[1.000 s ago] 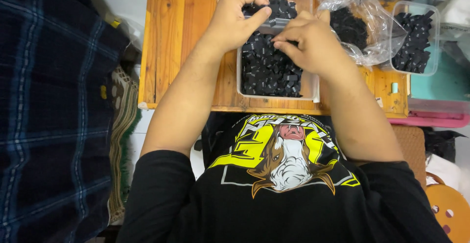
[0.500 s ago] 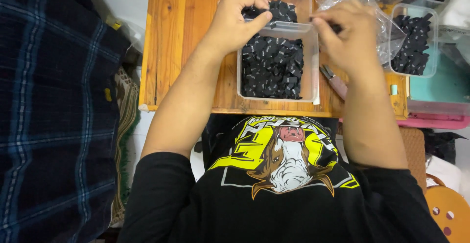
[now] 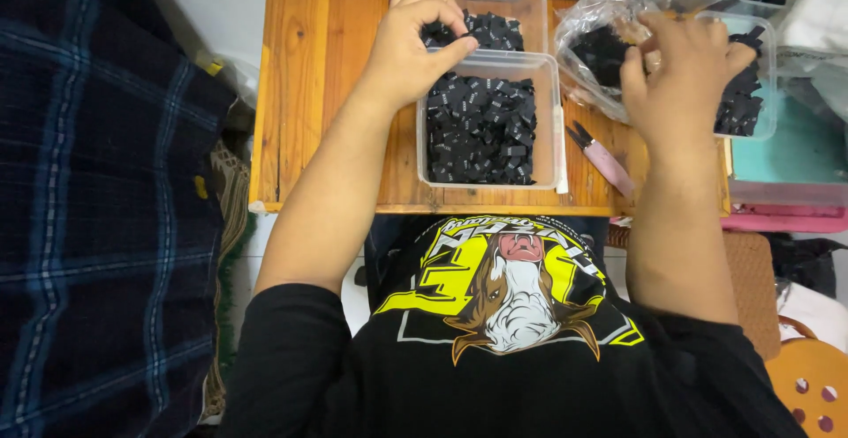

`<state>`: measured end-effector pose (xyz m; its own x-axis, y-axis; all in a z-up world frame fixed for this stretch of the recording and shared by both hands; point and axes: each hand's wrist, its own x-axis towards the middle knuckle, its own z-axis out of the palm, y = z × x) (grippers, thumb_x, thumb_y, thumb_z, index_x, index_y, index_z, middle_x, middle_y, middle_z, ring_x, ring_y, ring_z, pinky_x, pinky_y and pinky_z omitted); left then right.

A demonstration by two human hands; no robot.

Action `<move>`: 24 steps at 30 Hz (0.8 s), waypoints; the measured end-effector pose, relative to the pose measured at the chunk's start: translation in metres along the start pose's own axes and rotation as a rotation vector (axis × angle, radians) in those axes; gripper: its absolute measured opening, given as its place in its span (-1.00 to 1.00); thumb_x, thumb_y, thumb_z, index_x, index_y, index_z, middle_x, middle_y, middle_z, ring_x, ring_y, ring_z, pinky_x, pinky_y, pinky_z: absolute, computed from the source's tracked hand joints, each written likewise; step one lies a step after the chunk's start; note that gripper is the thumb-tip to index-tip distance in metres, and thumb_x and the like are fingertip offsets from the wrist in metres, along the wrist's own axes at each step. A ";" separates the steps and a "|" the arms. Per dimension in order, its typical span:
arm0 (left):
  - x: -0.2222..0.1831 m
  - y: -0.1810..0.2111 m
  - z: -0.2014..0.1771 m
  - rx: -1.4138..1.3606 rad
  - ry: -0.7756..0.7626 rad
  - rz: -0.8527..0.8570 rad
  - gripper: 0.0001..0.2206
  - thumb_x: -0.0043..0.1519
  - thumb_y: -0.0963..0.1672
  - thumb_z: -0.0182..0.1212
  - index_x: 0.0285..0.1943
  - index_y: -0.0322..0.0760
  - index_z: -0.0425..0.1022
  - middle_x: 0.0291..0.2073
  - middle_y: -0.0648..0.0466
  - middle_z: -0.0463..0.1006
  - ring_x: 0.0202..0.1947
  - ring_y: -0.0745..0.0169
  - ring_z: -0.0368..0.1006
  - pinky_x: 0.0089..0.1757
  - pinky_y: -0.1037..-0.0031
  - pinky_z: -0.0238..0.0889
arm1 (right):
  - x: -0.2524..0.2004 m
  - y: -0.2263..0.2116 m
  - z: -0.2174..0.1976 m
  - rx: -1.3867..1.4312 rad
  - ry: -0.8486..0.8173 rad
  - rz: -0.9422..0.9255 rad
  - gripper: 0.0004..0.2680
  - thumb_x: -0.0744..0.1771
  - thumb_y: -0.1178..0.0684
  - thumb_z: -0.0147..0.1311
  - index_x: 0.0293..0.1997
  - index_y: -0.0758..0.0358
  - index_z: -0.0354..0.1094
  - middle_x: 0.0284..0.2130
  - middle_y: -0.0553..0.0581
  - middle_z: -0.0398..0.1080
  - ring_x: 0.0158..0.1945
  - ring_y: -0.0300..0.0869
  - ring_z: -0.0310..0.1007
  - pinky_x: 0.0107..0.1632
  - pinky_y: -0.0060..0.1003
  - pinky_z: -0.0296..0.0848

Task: Sorting small black plastic components from multiple containers into a central one on a wooden table.

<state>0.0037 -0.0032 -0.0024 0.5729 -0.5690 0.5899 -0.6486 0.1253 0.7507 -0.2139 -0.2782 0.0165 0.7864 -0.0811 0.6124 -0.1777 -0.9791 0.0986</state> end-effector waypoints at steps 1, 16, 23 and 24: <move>0.000 0.000 0.000 0.001 -0.002 0.002 -0.83 0.13 -0.18 0.51 -0.37 -0.08 0.55 -0.23 0.19 0.53 -0.06 0.20 0.32 0.03 0.35 0.18 | 0.003 -0.007 -0.002 0.000 0.002 0.002 -0.77 0.37 0.11 0.14 0.15 0.10 0.55 -0.22 0.02 0.41 -0.06 0.07 0.27 -0.12 -0.10 -0.04; 0.004 -0.011 0.002 -0.014 0.145 -0.135 -0.81 0.00 -0.14 0.63 -0.43 0.00 0.63 -0.27 0.27 0.52 -0.08 0.25 0.34 0.01 0.33 0.19 | 0.031 -0.116 -0.024 0.723 -0.325 -0.251 -0.82 0.40 0.09 0.20 0.10 0.26 0.47 -0.27 0.06 0.50 -0.10 -0.04 0.46 0.04 -0.04 0.31; 0.008 -0.016 0.005 0.079 0.267 -0.259 -0.88 0.02 -0.11 0.59 -0.38 0.06 0.71 -0.30 0.35 0.50 -0.08 0.29 0.31 -0.02 0.41 0.21 | 0.029 -0.128 -0.012 0.365 -0.574 -0.221 -0.76 0.36 -0.06 0.18 0.10 0.16 0.50 -0.27 0.14 0.52 -0.12 0.12 0.45 -0.11 0.05 0.41; 0.008 -0.016 0.006 0.088 0.275 -0.278 -0.91 0.04 -0.09 0.57 -0.36 0.08 0.72 -0.30 0.37 0.52 -0.07 0.31 0.32 -0.01 0.41 0.23 | 0.029 -0.130 -0.010 0.382 -0.580 -0.218 -0.76 0.35 -0.05 0.19 0.09 0.17 0.50 -0.26 0.16 0.52 -0.10 0.13 0.44 -0.04 0.04 0.39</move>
<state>0.0152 -0.0140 -0.0113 0.8376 -0.3314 0.4342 -0.4835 -0.0799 0.8717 -0.1741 -0.1514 0.0296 0.9864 0.1409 0.0850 0.1540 -0.9725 -0.1746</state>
